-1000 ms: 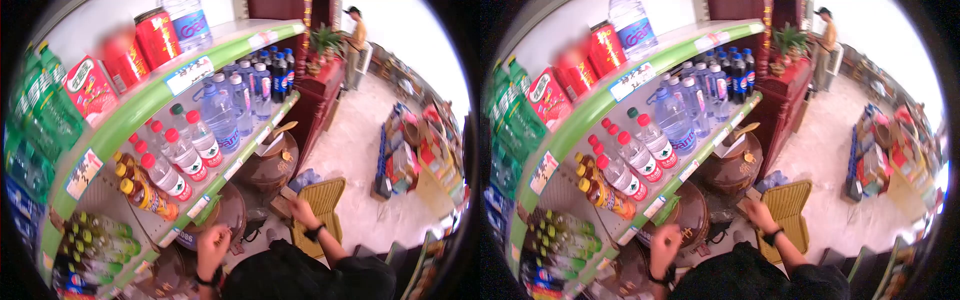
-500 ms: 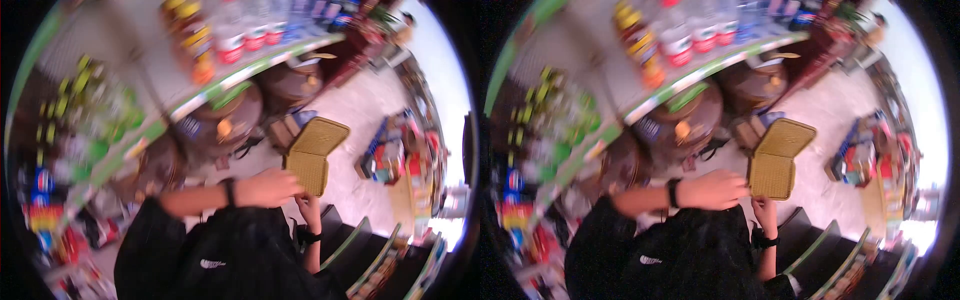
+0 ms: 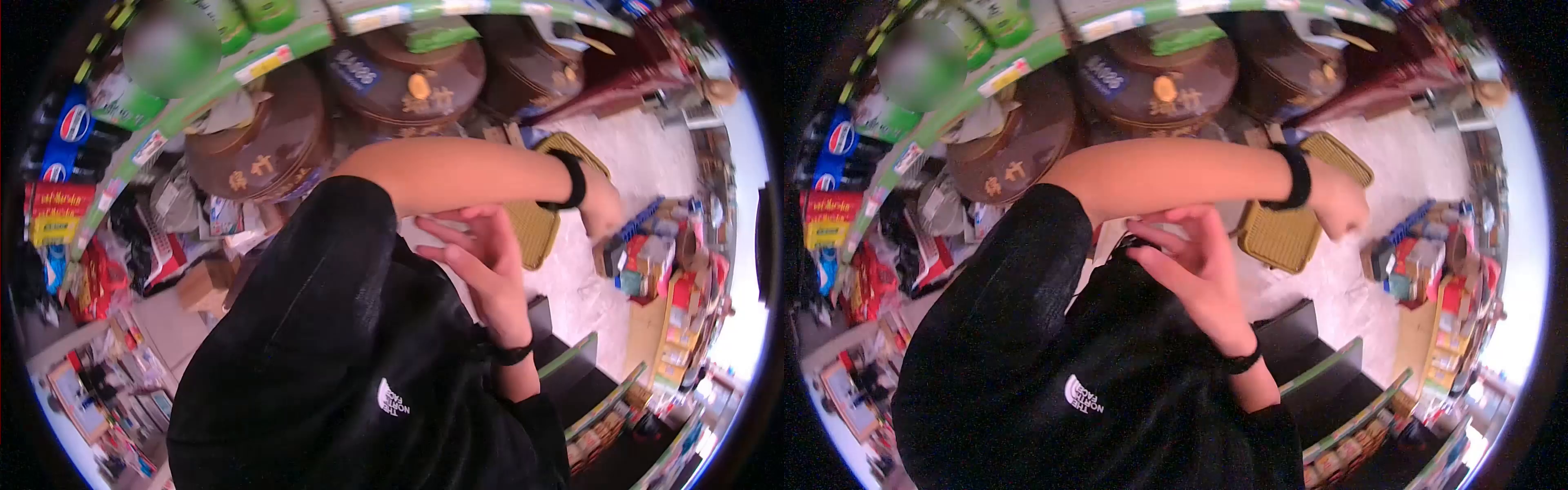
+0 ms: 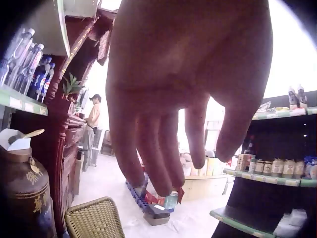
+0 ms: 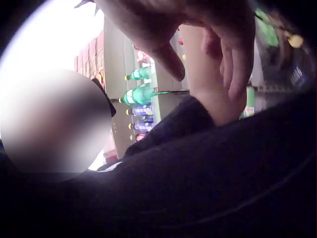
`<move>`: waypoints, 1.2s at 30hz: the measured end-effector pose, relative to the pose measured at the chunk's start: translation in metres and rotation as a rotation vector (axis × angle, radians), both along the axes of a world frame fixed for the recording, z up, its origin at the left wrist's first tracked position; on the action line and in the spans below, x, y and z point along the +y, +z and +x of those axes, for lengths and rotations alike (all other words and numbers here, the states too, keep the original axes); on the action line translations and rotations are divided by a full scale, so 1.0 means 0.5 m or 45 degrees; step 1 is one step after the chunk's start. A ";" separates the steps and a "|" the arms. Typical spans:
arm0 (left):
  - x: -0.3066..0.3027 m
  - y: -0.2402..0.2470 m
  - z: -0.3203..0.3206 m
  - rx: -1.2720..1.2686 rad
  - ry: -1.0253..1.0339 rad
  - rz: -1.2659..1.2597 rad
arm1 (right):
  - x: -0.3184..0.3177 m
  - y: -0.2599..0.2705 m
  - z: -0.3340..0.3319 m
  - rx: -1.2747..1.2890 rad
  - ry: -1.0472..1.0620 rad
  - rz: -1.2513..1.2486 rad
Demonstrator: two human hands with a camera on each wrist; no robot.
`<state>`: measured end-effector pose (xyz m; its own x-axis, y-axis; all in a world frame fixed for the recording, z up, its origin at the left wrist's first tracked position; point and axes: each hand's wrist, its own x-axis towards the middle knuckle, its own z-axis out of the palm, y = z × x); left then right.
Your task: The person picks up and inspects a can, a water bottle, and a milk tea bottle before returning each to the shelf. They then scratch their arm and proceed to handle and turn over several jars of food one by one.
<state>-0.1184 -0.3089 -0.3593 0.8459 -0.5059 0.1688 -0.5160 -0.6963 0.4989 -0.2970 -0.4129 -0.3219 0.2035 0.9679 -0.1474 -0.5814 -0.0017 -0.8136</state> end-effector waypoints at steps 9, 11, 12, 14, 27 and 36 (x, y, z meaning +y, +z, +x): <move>-0.209 -0.188 0.114 0.720 0.140 -0.071 | -0.257 -0.039 0.003 0.120 0.145 -0.188; -0.266 -0.221 0.120 0.889 0.070 -0.014 | -0.330 -0.035 0.016 0.052 0.095 -0.133; -0.294 -0.219 0.116 0.944 0.109 0.026 | -0.365 -0.036 0.020 0.006 0.080 -0.093; -0.342 -0.207 0.113 1.071 0.172 0.064 | -0.429 -0.035 0.021 -0.012 0.008 -0.005; -0.422 -0.178 0.357 1.156 0.383 -0.815 | -0.556 -0.057 0.148 0.305 0.122 0.219; -0.355 -0.158 0.600 1.167 0.257 -0.675 | -0.423 0.004 0.295 0.502 -0.335 0.525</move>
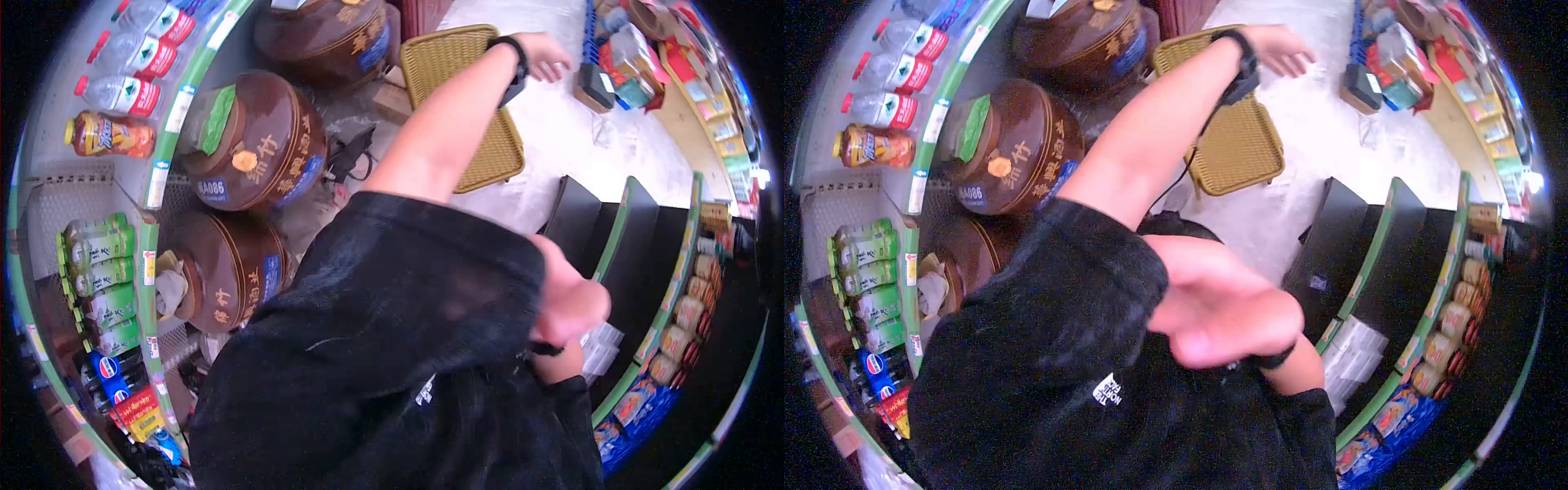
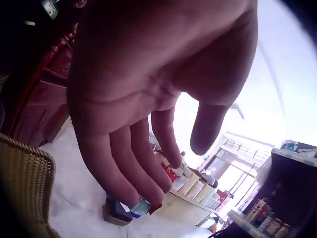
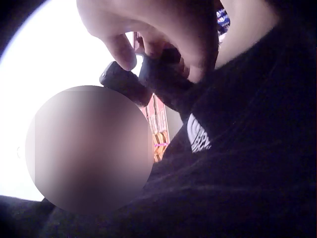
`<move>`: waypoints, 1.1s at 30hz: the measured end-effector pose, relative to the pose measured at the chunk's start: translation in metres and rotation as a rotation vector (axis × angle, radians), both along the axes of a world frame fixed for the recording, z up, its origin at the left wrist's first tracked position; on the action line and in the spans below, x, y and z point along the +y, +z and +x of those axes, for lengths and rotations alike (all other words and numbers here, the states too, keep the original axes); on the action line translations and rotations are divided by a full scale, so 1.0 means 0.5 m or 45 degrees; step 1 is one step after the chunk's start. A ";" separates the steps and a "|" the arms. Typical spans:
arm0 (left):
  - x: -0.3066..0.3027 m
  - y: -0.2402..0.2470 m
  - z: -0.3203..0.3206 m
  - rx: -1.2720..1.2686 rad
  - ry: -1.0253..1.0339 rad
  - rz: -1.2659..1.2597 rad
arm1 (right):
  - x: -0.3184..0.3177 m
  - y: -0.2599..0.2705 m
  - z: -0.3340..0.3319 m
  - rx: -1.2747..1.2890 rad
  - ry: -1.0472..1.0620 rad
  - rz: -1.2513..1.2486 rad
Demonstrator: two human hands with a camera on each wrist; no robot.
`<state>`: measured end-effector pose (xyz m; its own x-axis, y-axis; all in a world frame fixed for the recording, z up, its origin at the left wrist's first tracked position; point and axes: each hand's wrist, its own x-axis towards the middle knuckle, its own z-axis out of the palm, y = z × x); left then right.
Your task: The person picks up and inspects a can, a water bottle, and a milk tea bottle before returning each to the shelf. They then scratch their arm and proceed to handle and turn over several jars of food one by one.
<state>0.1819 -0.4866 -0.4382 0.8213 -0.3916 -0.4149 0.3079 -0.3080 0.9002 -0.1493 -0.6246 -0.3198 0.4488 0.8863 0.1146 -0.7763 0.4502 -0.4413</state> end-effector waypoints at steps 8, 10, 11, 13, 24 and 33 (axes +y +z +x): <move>0.092 -0.134 0.164 0.030 0.048 -0.091 | 0.090 0.020 0.110 -0.180 -0.036 -0.203; 0.107 -0.122 0.189 0.013 0.033 -0.058 | 0.118 0.025 0.145 -0.265 -0.051 -0.219; 0.107 -0.106 0.201 0.002 0.018 -0.043 | 0.127 0.034 0.159 -0.306 -0.060 -0.218; 0.120 -0.085 0.207 -0.004 0.019 0.005 | 0.148 0.037 0.181 -0.367 -0.061 -0.180; 0.116 -0.025 0.209 -0.023 0.081 -0.108 | 0.134 0.049 0.227 -0.648 -0.238 -0.403; -0.098 0.109 0.204 0.015 0.035 -0.837 | 0.073 0.069 0.174 -1.032 -0.556 -0.775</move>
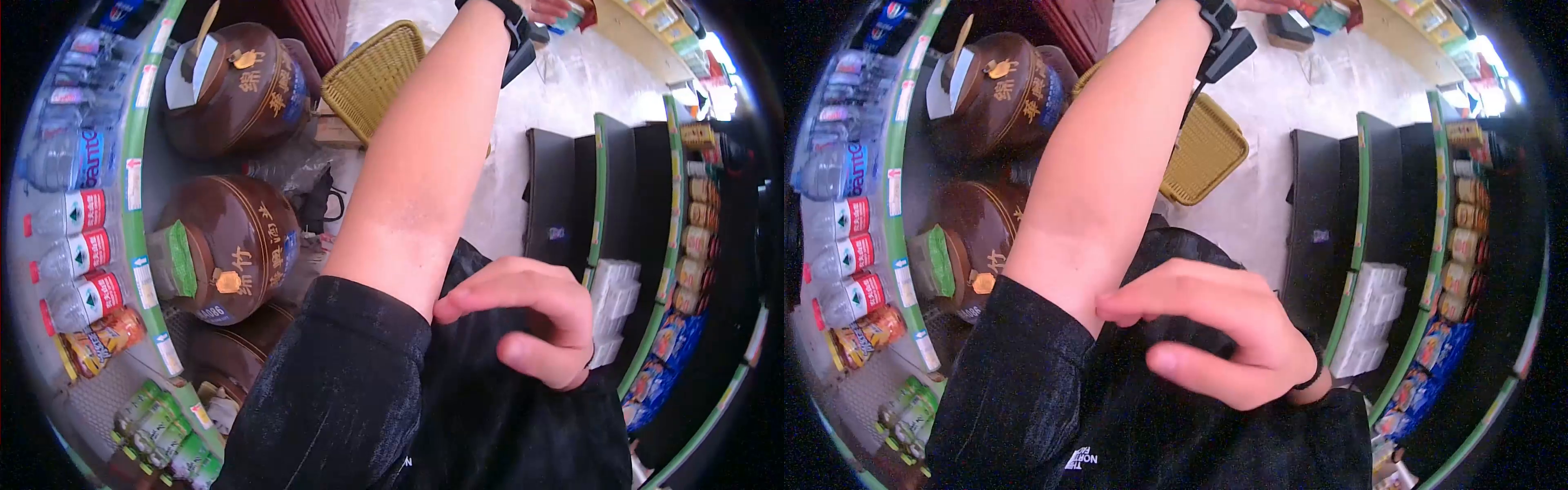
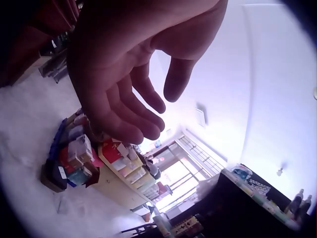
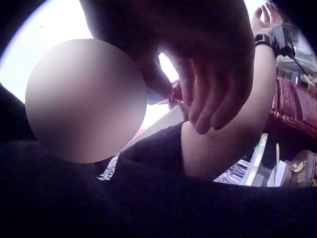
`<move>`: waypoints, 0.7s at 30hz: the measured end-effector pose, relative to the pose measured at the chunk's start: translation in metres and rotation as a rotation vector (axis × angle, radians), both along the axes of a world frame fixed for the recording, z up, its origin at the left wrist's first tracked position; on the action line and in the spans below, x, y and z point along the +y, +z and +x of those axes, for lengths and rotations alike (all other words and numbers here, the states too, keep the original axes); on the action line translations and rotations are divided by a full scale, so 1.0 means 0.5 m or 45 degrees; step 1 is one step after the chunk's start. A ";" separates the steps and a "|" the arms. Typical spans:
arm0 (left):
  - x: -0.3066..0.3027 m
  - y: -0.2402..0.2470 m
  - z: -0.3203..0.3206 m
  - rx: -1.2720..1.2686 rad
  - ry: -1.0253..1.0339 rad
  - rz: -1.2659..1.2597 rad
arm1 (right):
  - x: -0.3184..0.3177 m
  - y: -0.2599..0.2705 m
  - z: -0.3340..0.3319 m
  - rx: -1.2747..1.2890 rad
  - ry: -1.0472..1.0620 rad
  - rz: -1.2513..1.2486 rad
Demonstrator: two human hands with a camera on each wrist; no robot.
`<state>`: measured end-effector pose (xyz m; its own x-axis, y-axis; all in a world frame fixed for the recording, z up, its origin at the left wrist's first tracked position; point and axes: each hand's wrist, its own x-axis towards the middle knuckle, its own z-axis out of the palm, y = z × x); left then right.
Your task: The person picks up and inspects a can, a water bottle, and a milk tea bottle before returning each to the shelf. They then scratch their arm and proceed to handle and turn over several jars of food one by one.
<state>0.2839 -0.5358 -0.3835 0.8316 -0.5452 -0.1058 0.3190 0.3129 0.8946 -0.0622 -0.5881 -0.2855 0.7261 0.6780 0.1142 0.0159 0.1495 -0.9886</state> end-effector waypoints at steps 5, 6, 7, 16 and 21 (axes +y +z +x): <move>-0.135 0.020 -0.038 0.024 -0.046 -0.066 | -0.034 -0.027 -0.050 -0.279 -0.529 -0.210; -0.153 0.031 -0.055 0.029 -0.067 -0.066 | -0.043 -0.032 -0.055 -0.308 -0.567 -0.223; -0.175 0.033 -0.067 0.014 -0.126 -0.098 | -0.051 -0.037 -0.061 -0.334 -0.603 -0.236; -0.352 0.068 -0.195 -0.133 -0.304 0.227 | -0.078 -0.002 -0.108 -0.150 -0.913 -0.407; -0.382 0.066 -0.242 -0.213 -0.396 0.282 | -0.101 -0.015 -0.122 -0.041 -0.923 -0.322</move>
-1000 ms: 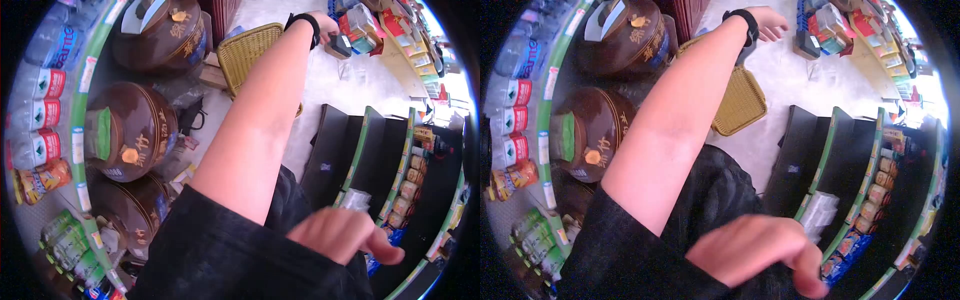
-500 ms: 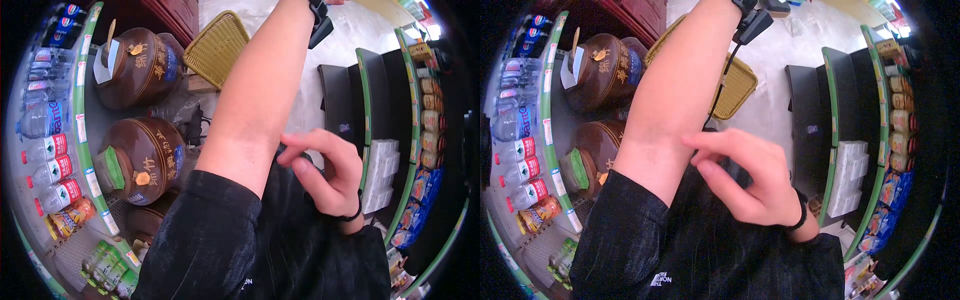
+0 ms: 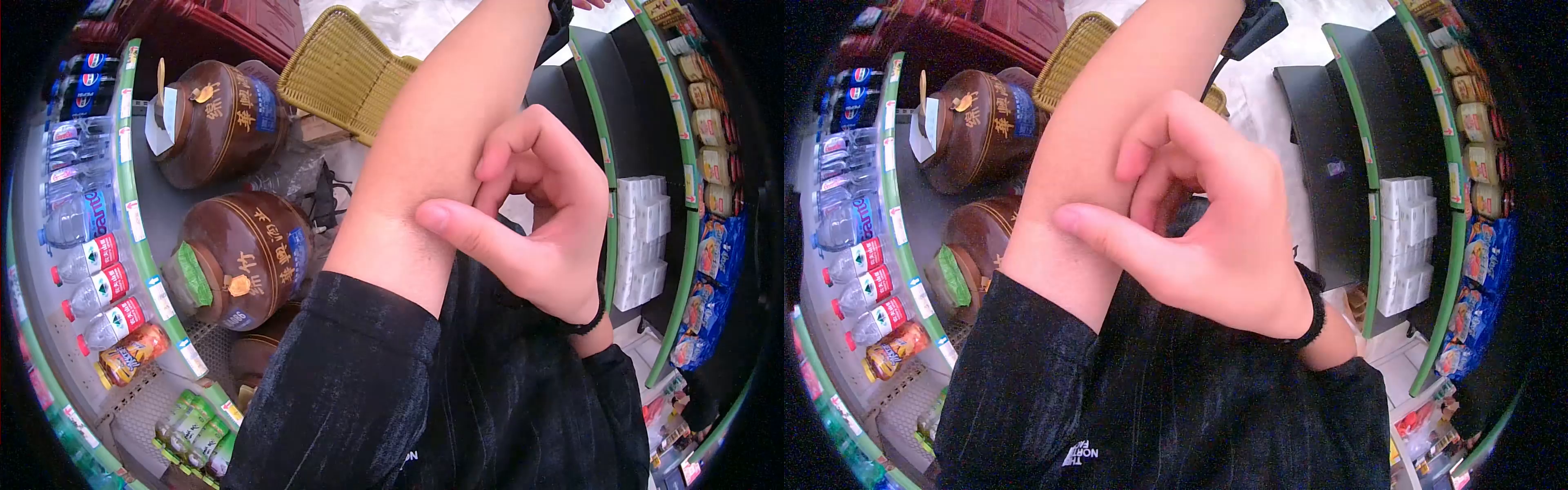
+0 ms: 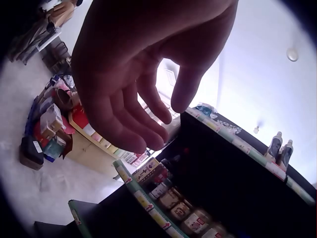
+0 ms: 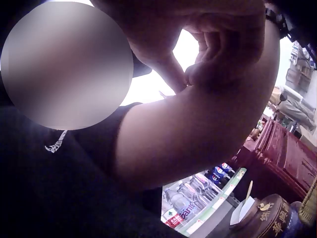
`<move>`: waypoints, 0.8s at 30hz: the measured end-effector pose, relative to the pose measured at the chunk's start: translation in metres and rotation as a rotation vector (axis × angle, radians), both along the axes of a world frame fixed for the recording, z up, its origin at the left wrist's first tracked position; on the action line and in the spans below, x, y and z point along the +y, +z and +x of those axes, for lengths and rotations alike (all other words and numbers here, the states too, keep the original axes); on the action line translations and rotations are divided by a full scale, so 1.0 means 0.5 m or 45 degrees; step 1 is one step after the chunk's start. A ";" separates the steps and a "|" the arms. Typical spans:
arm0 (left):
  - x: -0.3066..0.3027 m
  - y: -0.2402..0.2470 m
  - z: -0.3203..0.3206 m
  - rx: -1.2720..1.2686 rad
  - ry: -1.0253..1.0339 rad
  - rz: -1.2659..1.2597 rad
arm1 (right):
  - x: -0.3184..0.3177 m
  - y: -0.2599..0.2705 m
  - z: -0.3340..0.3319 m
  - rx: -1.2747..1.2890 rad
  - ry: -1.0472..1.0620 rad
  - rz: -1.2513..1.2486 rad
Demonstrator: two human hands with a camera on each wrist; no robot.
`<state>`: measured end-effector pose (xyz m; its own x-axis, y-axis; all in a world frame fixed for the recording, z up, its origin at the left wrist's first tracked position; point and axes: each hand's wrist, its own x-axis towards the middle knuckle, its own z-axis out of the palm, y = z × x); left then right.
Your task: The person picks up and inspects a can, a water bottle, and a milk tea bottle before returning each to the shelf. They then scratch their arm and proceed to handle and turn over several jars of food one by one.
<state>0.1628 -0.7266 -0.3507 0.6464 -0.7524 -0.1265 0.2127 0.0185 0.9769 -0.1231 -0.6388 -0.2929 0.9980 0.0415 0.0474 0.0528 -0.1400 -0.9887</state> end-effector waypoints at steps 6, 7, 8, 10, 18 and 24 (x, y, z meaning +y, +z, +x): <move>-0.013 -0.015 -0.014 0.008 -0.038 0.051 | -0.011 -0.005 -0.014 0.065 0.007 0.160; -0.015 -0.018 -0.014 0.008 -0.040 0.058 | -0.013 -0.005 -0.016 0.072 0.009 0.169; -0.018 -0.019 -0.015 0.008 -0.047 0.066 | -0.014 -0.005 -0.017 0.098 0.011 0.201; -0.016 -0.026 -0.014 0.009 -0.050 0.083 | -0.016 -0.004 -0.020 0.152 0.013 0.268; -0.035 -0.059 -0.008 0.060 -0.074 0.137 | -0.032 -0.021 -0.027 0.205 0.043 0.462; -0.034 -0.103 -0.008 0.076 -0.095 0.122 | -0.054 -0.027 -0.042 0.210 0.072 0.518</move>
